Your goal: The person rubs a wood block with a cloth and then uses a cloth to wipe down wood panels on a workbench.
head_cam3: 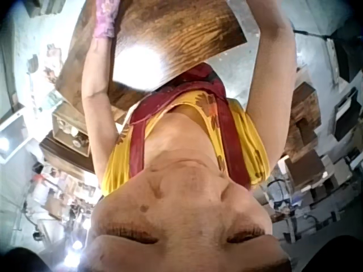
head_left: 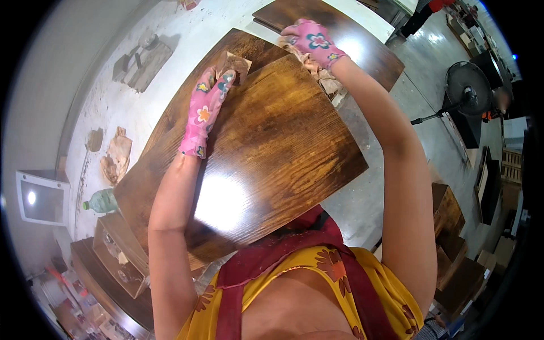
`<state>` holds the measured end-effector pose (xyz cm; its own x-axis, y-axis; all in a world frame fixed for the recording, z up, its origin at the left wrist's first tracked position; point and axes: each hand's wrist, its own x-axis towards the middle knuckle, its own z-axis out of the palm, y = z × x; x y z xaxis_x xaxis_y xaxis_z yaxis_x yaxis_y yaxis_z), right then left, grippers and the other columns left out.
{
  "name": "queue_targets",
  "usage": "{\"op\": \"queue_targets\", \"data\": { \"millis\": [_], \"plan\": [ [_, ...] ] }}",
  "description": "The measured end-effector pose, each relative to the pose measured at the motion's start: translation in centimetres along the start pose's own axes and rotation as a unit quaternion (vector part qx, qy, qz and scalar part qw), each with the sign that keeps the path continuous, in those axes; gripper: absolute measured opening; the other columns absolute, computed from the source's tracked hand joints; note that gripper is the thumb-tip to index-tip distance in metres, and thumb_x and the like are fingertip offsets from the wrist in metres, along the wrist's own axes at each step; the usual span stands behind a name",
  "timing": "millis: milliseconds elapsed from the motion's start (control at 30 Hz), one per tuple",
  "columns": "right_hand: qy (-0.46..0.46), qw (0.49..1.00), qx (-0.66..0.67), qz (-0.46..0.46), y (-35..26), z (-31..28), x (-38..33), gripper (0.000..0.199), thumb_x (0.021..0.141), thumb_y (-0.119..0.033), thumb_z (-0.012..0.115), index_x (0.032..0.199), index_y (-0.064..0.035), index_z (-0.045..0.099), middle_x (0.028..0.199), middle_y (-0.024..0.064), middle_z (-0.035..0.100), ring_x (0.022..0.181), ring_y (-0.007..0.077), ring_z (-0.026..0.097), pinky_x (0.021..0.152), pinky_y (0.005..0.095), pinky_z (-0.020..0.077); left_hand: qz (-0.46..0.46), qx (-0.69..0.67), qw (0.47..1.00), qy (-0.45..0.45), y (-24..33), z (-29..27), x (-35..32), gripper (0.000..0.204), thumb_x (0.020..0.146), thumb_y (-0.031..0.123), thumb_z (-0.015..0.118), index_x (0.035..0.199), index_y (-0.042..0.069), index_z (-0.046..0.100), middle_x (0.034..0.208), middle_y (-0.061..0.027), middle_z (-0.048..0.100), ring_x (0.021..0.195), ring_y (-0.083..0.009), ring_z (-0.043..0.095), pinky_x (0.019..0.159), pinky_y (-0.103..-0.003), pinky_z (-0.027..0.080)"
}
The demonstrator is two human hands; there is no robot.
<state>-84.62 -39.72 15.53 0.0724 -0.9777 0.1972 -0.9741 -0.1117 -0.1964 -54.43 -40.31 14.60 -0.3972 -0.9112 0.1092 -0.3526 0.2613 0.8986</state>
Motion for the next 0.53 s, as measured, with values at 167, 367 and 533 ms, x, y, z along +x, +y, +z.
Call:
{"op": "queue_targets", "data": {
  "millis": [167, 367, 533],
  "plan": [
    [0.119, 0.899, 0.387, 0.17, -1.6, -3.6, -4.8, 0.031, 0.087, -0.02, 0.057, 0.117, -0.0153, 0.059, 0.117, 0.0079, 0.058, 0.102, 0.0226, 0.058, 0.087, 0.0357, 0.0503, -0.025, -0.035, 0.999, 0.023, 0.2, 0.6, 0.6, 0.074, 0.084, 0.047, 0.062, 0.128, -0.009, 0.043, 0.129, -0.0249, 0.048, 0.123, -0.0293, 0.045, 0.101, -0.031, 0.034],
    [0.07, 0.997, 0.019, -0.011, -7.6, -1.8, -10.0, 0.033, 0.088, -0.017, 0.054, 0.12, -0.0147, 0.057, 0.119, 0.0084, 0.057, 0.121, 0.0221, 0.046, 0.102, 0.0393, 0.0374, -0.015, -0.118, 0.993, 0.0, 0.6, 0.0, 0.9, 0.068, 0.086, 0.039, 0.063, 0.127, -0.011, 0.043, 0.107, -0.0108, 0.059, 0.095, -0.0156, 0.057, 0.084, -0.025, 0.041],
    [0.049, 0.995, 0.061, -0.064, -6.9, -2.9, -16.4, 0.035, 0.09, -0.019, 0.051, 0.125, -0.0162, 0.053, 0.126, 0.0077, 0.052, 0.122, 0.0229, 0.046, 0.107, 0.0407, 0.0319, -0.026, -0.157, 0.987, -0.008, -1.3, 0.5, 1.7, 0.073, 0.085, 0.04, 0.064, 0.132, -0.01, 0.038, 0.111, -0.0131, 0.059, 0.093, -0.015, 0.059, 0.085, -0.024, 0.042]
  ]
}}
